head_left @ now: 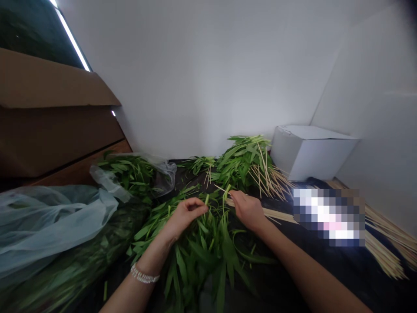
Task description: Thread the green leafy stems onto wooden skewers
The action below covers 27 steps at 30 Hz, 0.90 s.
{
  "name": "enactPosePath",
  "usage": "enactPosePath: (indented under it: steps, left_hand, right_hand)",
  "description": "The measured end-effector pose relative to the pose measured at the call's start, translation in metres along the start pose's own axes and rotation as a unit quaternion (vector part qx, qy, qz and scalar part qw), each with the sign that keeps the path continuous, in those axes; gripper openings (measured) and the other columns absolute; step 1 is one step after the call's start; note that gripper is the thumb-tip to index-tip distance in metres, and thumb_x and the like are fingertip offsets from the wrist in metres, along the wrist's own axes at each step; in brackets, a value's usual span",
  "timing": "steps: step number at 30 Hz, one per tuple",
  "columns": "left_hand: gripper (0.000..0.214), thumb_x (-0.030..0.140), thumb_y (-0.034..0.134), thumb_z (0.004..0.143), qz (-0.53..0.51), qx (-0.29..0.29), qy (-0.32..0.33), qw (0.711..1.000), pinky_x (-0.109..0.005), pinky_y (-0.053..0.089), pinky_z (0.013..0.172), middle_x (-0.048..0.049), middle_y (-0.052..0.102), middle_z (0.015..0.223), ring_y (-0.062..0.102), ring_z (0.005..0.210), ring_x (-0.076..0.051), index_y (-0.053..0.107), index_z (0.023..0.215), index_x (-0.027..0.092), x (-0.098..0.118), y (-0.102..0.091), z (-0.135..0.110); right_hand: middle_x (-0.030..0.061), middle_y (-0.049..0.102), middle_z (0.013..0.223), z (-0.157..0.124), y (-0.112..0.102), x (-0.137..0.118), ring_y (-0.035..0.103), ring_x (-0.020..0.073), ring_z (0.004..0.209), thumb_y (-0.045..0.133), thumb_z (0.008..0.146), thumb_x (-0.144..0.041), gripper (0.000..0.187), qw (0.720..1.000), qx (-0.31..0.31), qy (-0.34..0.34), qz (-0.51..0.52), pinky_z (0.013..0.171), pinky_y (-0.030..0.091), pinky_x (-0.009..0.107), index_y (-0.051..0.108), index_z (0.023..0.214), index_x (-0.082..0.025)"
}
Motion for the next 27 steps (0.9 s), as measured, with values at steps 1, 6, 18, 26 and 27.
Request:
enactPosePath:
  steps: [1, 6, 18, 26, 27]
  left_hand:
    - [0.023, 0.036, 0.081, 0.062, -0.044, 0.029, 0.007, 0.999, -0.021, 0.039, 0.058, -0.0003, 0.066, 0.068, 0.054, 0.06, -0.012, 0.069, 0.07, 0.017, 0.003, -0.003, 0.0]
    - [0.029, 0.039, 0.083, 0.061, -0.205, 0.066, -0.006, 0.977, -0.022, 0.046, 0.067, -0.0049, 0.073, 0.082, 0.062, 0.069, -0.013, 0.068, 0.075, 0.017, 0.002, -0.009, 0.002]
    - [0.036, 0.027, 0.088, 0.054, -0.263, 0.059, -0.079, 0.96, -0.021, 0.048, 0.06, -0.0042, 0.073, 0.074, 0.063, 0.061, -0.012, 0.075, 0.085, 0.014, -0.014, 0.001, 0.003]
    - [0.034, 0.029, 0.088, 0.053, -0.258, 0.07, -0.075, 0.961, -0.02, 0.048, 0.059, -0.0033, 0.073, 0.072, 0.063, 0.06, -0.01, 0.077, 0.082, 0.014, -0.014, 0.002, 0.004]
    - [0.035, 0.029, 0.089, 0.052, -0.258, 0.074, -0.076, 0.96, -0.02, 0.048, 0.06, -0.0033, 0.073, 0.072, 0.063, 0.061, -0.01, 0.077, 0.081, 0.014, -0.014, 0.002, 0.003]
  right_hand:
    - [0.005, 0.065, 0.079, 0.0, 0.0, 0.0, 0.06, 0.0133, 0.069, 0.037, 0.097, -0.018, 0.025, 1.0, 0.001, -0.001, 0.0, 0.063, 0.041, 0.023, 0.061, 0.101, -0.014]
    - [0.0049, 0.064, 0.078, 0.001, -0.003, -0.002, 0.059, 0.0131, 0.068, 0.036, 0.096, -0.017, 0.027, 1.0, 0.011, -0.002, 0.004, 0.062, 0.041, 0.023, 0.062, 0.103, -0.014]
    - [0.0028, 0.061, 0.074, 0.001, -0.007, -0.025, 0.055, 0.0118, 0.062, 0.041, 0.09, -0.011, 0.031, 0.996, -0.012, -0.082, 0.014, 0.059, 0.039, 0.024, 0.062, 0.113, -0.014]
    - [0.0037, 0.063, 0.076, 0.0, -0.005, -0.026, 0.058, 0.0117, 0.065, 0.041, 0.09, -0.01, 0.033, 0.996, -0.03, -0.081, 0.013, 0.061, 0.042, 0.023, 0.062, 0.115, -0.014]
    - [0.0036, 0.063, 0.076, 0.0, -0.005, -0.026, 0.058, 0.0117, 0.065, 0.041, 0.09, -0.01, 0.033, 0.996, -0.028, -0.081, 0.013, 0.061, 0.042, 0.023, 0.062, 0.114, -0.014]
Point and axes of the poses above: each hand's wrist, its own z-axis towards the middle knuckle, its own y-axis out of the palm, x = y × z, the point moved 5 cm from there along z, towards the middle knuckle
